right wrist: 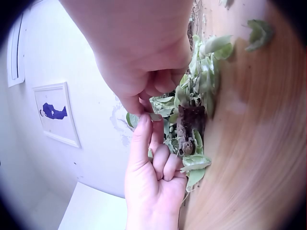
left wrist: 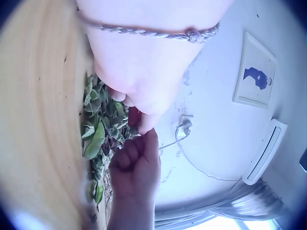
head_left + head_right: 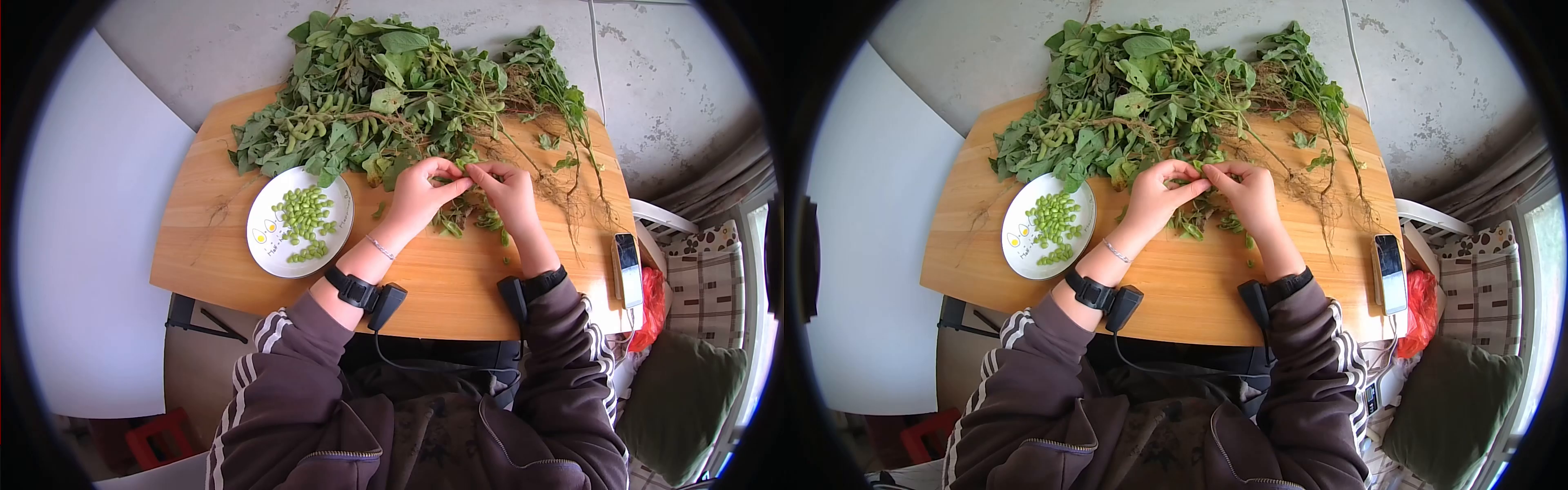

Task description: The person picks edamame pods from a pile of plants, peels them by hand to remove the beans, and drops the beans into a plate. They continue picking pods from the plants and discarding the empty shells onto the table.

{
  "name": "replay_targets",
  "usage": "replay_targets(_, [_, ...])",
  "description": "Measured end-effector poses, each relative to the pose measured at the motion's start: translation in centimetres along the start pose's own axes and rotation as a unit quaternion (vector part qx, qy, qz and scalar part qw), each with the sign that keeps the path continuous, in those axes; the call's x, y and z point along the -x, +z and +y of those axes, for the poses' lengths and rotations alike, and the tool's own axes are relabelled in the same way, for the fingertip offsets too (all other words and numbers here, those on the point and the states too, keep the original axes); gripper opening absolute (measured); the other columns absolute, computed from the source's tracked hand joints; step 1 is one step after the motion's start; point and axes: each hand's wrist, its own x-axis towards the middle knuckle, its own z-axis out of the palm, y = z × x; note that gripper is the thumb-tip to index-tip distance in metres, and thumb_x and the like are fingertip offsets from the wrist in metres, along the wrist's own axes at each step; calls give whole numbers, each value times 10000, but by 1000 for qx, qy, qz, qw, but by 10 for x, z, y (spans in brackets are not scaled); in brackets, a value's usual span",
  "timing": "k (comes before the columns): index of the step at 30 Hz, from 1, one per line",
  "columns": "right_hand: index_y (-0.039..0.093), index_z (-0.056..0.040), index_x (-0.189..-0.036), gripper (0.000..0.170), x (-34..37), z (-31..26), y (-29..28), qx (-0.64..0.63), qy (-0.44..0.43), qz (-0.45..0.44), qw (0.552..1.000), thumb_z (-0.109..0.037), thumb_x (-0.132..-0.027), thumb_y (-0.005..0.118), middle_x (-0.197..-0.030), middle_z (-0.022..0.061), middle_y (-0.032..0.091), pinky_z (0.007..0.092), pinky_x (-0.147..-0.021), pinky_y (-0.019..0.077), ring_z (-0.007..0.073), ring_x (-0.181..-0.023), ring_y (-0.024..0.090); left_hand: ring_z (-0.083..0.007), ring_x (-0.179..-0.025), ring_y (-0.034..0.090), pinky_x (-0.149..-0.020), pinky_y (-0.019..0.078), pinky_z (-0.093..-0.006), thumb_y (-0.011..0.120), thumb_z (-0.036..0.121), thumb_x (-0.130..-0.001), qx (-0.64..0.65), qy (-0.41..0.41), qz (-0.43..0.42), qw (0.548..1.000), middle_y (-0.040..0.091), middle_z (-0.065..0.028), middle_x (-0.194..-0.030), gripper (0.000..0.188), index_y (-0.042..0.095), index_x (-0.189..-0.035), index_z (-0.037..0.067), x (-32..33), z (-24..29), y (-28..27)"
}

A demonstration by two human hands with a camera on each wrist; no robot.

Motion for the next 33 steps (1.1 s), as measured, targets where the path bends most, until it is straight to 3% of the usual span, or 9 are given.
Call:
replay_targets(14, [745, 22, -950, 231, 1, 2, 0, -12, -31, -13, 999, -197, -882, 773, -758, -13, 676, 213, -596, 445, 41, -665, 547, -59, -795, 597, -695, 492, -209, 728, 47, -846, 30, -14, -1, 999, 658, -25, -955, 167, 663, -993, -2, 1, -6, -6])
replay_targets(23, [736, 14, -970, 233, -2, 9, 0, -56, 1, -45, 997, -205, -893, 762, -663, -59, 591, 190, -491, 349, 9, -565, 476, -74, -836, 568, -758, 486, -226, 723, 38, -828, 43, -34, -3, 998, 613, 1, -897, 156, 645, -958, 2, 0, -6, -6])
replay_targets(26, [731, 13, -978, 235, -2, 9, 0, -83, 13, -42, 996, -206, -896, 756, -639, -63, 562, 193, -468, 311, 10, -531, 443, -51, -761, 544, -672, 460, -200, 721, 51, -833, 48, -31, -7, 998, 603, 8, -892, 171, 642, -978, 5, -1, -8, -5])
replay_targets(29, [722, 18, -983, 240, -3, 10, -3, -117, 33, -55, 991, -206, -901, 747, -617, -64, 535, 203, -451, 275, 15, -503, 411, -53, -706, 563, -590, 460, -198, 739, 77, -832, 112, -89, -13, 990, 618, -7, -860, 203, 646, -991, -10, 1, 3, -7])
replay_targets(33, [690, 26, -988, 233, -10, 20, -6, -219, 70, -97, 968, -193, -918, 725, -600, -78, 466, 221, -439, 228, 21, -484, 348, -22, -597, 476, -501, 361, -185, 726, 89, -848, 185, -138, -36, 972, 612, 7, -851, 229, 647, -1038, -11, 0, 0, -12])
